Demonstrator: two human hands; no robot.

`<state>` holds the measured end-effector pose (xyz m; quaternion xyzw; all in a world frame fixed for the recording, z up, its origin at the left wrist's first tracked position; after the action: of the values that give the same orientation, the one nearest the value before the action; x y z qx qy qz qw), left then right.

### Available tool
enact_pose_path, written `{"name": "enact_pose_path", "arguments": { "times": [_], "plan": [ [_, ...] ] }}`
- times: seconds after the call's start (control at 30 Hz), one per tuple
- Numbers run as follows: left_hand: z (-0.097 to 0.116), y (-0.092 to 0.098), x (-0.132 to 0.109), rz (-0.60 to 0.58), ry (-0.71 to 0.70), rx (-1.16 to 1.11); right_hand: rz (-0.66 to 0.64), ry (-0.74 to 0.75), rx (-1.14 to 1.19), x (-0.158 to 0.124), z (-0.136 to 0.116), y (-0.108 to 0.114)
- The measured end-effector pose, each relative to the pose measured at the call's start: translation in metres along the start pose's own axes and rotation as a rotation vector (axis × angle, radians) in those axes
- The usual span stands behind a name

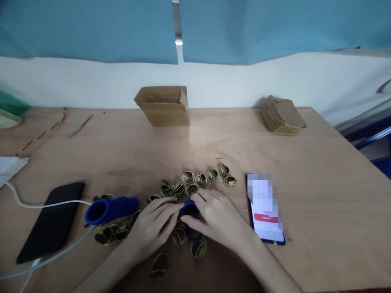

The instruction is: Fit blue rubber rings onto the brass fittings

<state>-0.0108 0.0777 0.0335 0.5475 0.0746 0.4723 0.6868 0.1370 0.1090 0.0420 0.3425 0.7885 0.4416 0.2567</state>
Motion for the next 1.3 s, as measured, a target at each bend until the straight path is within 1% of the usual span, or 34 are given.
{"name": "enact_pose_path", "arguments": {
  "times": [0.27, 0.53, 0.87, 1.3],
  "plan": [
    [0.0012, 0.003, 0.0016, 0.015, 0.0, 0.002, -0.017, -0.012, -0.007, -0.0001, 0.0003, -0.0014],
    [0.0011, 0.001, 0.0001, 0.01, -0.003, 0.001, -0.034, -0.026, -0.002, 0.0009, 0.0023, -0.0039],
    [0.0005, 0.0002, -0.0003, 0.009, -0.005, 0.005, -0.018, -0.016, -0.007, 0.0009, -0.0003, -0.0013],
    [0.0016, 0.0015, 0.0012, 0.001, 0.0, -0.001, -0.003, -0.007, -0.023, 0.0007, 0.0011, -0.0039]
  ]
}}
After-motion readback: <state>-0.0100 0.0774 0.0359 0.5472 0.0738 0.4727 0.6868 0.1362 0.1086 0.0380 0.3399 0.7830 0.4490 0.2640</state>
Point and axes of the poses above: each hand's wrist, its own x-axis towards the middle knuckle, its own y-axis out of the back of the hand, z = x × y, the point moved 7 cm from there along x, towards the middle knuckle, and after that the axes turned 8 degrees about -z, right-handed, at the moved point
